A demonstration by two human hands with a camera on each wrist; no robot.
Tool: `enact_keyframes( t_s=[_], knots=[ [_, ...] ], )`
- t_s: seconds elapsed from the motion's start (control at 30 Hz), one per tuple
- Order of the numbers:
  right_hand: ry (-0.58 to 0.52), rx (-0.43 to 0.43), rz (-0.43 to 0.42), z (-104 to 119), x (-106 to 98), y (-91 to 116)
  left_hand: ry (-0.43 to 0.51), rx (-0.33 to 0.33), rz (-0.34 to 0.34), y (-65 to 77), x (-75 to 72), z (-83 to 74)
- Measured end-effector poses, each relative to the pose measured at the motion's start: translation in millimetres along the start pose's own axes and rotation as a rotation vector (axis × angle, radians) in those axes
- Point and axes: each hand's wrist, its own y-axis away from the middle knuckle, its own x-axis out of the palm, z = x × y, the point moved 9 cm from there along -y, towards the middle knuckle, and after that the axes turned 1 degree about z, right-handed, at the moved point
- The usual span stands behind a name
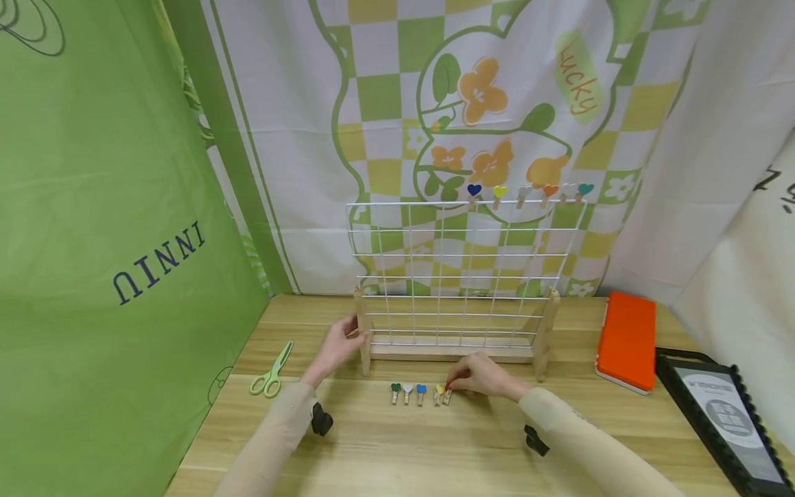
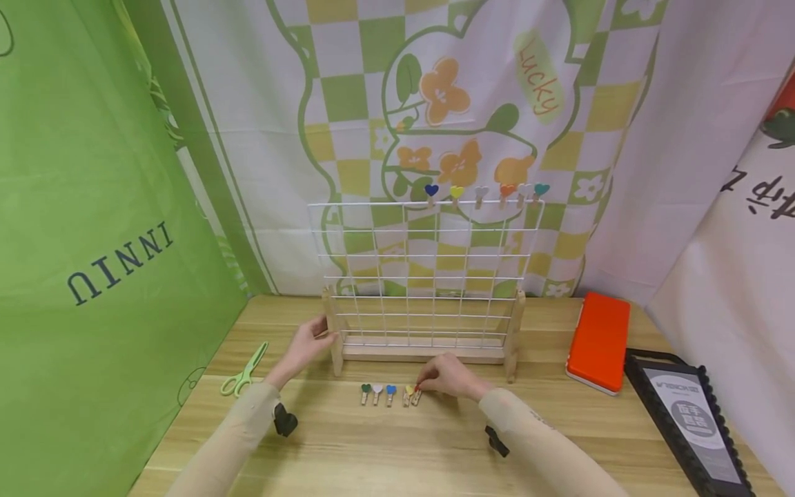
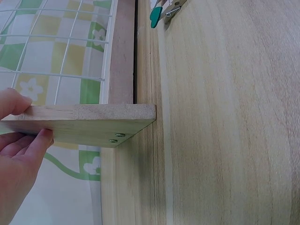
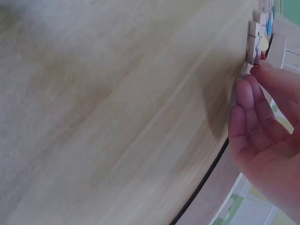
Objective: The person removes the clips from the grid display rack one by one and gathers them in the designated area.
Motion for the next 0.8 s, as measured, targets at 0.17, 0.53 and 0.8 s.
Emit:
enact_keyframes(
  t_s=[0.17, 0.53, 0.8],
  knots=[
    [-0.015, 0.051, 0.01, -0.8, -13.6, 1.8, 0.003, -0.01, -0.001, 0.3, 0.3, -0.9],
    [0.129, -0.165, -0.226, 92.7, -146.2, -6.1, 0.005, -0.014, -0.004, 1.4, -0.7, -1.3],
    [0.304, -0.351, -0.521, 182.7, -267.1, 0.5, -0.011, 0.015, 0.016, 11.4, 0.1, -29.8]
  ],
)
